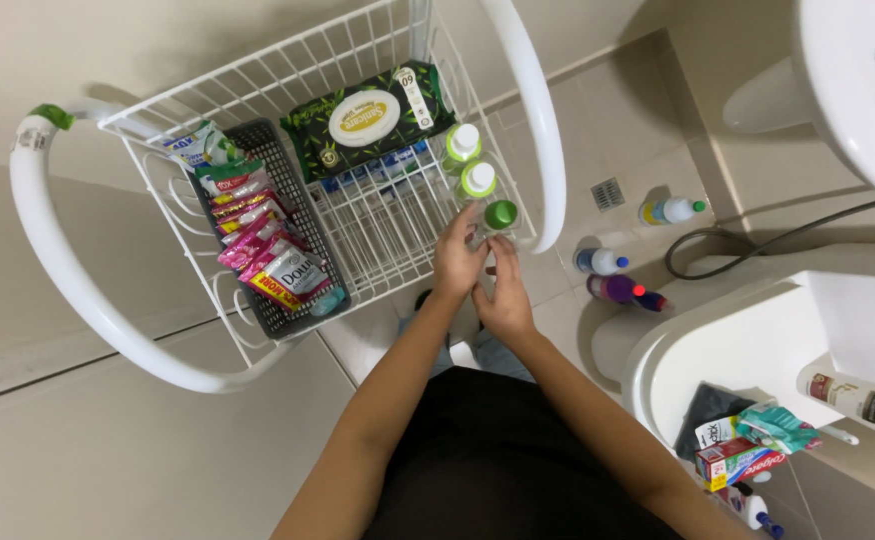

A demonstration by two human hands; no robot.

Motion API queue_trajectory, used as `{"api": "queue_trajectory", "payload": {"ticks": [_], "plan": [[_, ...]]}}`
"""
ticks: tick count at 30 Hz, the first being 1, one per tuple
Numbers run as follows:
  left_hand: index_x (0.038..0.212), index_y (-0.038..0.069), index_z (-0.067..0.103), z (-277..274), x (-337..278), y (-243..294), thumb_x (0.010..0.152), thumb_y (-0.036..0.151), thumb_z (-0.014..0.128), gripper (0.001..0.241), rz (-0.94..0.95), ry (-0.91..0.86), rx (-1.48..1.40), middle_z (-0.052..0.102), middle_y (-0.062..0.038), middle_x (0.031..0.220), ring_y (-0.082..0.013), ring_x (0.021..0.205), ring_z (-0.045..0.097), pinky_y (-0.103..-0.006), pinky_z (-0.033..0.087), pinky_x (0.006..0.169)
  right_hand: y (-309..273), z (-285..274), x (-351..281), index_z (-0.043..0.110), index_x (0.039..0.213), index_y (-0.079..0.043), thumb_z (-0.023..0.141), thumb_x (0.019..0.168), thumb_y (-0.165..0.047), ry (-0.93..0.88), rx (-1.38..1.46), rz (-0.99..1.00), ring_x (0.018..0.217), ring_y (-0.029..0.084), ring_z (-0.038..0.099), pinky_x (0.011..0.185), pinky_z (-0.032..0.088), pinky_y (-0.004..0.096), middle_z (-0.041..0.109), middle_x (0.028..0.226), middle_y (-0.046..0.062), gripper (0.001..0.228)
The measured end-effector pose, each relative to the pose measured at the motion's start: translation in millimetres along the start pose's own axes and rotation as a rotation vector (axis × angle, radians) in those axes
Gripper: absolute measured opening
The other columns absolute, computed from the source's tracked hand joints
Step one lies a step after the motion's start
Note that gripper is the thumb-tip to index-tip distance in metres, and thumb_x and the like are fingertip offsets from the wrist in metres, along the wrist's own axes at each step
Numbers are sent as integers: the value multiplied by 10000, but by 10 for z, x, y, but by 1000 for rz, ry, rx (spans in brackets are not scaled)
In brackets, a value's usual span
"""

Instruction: The person organizes various bathroom items onto a white wire rack. They place a toothbrush and toothpaste, several bottles of liquid soap, a pack of tissues, a box of toothpaste, and a folded black towel onto the shelves. The items are taken from the sink area and arranged on the rack.

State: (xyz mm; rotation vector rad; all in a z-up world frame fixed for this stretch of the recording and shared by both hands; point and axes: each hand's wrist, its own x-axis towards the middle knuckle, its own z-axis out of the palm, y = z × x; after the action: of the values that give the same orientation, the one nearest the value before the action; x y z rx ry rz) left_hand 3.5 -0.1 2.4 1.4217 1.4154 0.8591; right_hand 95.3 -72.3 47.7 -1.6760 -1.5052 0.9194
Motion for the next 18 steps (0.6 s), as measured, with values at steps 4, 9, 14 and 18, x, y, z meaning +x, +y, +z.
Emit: {"api": "queue_trajectory", "payload": {"ticks": [4, 9, 14, 18], "plan": [[1393, 63, 562, 38, -8, -143, 865, 11, 765, 569, 32, 24, -55, 626, -209, 1299, -403, 1168, 667, -456, 597, 986, 94, 57, -11, 321, 1554, -53, 649, 850, 20, -27, -27, 55, 1227, 473, 591, 961, 577, 497, 270, 1589, 277, 781], [1357, 70, 584, 35, 18, -119, 874, 6, 753, 516, 10, -4, -62, 650, -190, 1277, -382, 1162, 678, -429, 599, 989, 90, 64, -7, 322, 1546, -5, 657, 846, 25, -24, -24, 52, 1325, 493, 503, 1029, 555, 483, 254, 1590, 304, 777], [1346, 40, 578, 7, -3, -110, 855, -11, 760, 527, 70, 5, -63, 666, -244, 1225, -428, 1127, 681, -463, 616, 940, -18, 27, -50, 322, 1568, -47, 677, 851, 14, -34, -8, 77, 1296, 506, 526, 1031, 551, 505, 270, 1581, 290, 803], [1350, 6, 561, -167, -177, 48, 854, -10, 756, 533, 94, -6, -56, 655, -289, 1217, -475, 1131, 661, -480, 607, 953, 35, 43, -156, 348, 1563, -80, 685, 863, -4, -11, -7, 92, 1236, 489, 582, 1008, 566, 502, 308, 1568, 270, 780]]}}
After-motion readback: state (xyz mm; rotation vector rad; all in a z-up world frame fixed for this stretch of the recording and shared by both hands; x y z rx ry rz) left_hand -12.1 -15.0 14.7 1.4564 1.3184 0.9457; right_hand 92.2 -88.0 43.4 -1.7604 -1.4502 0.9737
